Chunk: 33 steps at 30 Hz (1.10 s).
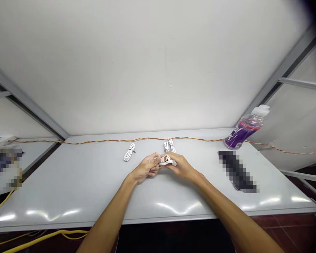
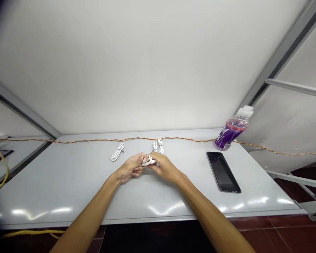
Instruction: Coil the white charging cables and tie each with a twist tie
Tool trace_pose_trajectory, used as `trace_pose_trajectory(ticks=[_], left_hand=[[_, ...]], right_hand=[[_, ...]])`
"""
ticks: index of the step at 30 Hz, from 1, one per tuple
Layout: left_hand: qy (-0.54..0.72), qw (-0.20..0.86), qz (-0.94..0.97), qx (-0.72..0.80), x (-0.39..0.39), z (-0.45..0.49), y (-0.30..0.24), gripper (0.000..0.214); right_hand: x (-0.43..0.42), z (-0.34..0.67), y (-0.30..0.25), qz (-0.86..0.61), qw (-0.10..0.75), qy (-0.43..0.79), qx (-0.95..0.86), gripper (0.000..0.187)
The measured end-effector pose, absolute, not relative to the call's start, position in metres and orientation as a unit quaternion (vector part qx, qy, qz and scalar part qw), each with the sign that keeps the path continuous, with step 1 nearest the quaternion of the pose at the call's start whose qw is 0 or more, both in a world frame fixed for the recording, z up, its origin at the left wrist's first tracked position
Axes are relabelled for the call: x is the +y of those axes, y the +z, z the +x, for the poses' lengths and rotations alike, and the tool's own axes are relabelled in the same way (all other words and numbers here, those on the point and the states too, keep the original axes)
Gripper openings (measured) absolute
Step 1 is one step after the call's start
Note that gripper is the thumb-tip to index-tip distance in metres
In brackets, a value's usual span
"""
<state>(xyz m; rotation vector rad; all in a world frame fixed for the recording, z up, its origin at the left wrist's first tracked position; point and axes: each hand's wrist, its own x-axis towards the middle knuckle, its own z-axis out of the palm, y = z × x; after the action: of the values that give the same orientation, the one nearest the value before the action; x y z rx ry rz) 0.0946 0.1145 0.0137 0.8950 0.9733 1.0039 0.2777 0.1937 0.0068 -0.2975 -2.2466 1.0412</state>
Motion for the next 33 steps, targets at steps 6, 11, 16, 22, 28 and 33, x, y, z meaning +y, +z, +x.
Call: trace_pose_trajectory(ticks=[6, 11, 16, 22, 28, 33], left_hand=[[0.476, 0.66, 0.39, 0.43, 0.115, 0.101, 0.014, 0.037], [0.484, 0.66, 0.385, 0.426, 0.115, 0.105, 0.013, 0.039], [0.498, 0.64, 0.392, 0.434, 0.115, 0.107, 0.011, 0.047], [0.527, 0.517, 0.474, 0.48, 0.118, 0.109, 0.009, 0.051], [0.547, 0.334, 0.539, 0.546, 0.121, 0.108, 0.003, 0.034], [0.551, 0.269, 0.566, 0.551, 0.12, 0.108, 0.001, 0.023]], right_hand=[[0.195, 0.275, 0.003, -0.125, 0.359, 0.366, -0.849, 0.016], [0.196, 0.275, -0.001, -0.129, 0.377, 0.358, -0.844, 0.018], [0.196, 0.273, -0.004, -0.139, 0.399, 0.364, -0.83, 0.018], [0.197, 0.274, -0.001, -0.139, 0.401, 0.365, -0.829, 0.022], [0.198, 0.274, -0.003, -0.195, 0.385, 0.441, -0.787, 0.021], [0.2, 0.271, -0.008, -0.204, 0.373, 0.481, -0.767, 0.024]])
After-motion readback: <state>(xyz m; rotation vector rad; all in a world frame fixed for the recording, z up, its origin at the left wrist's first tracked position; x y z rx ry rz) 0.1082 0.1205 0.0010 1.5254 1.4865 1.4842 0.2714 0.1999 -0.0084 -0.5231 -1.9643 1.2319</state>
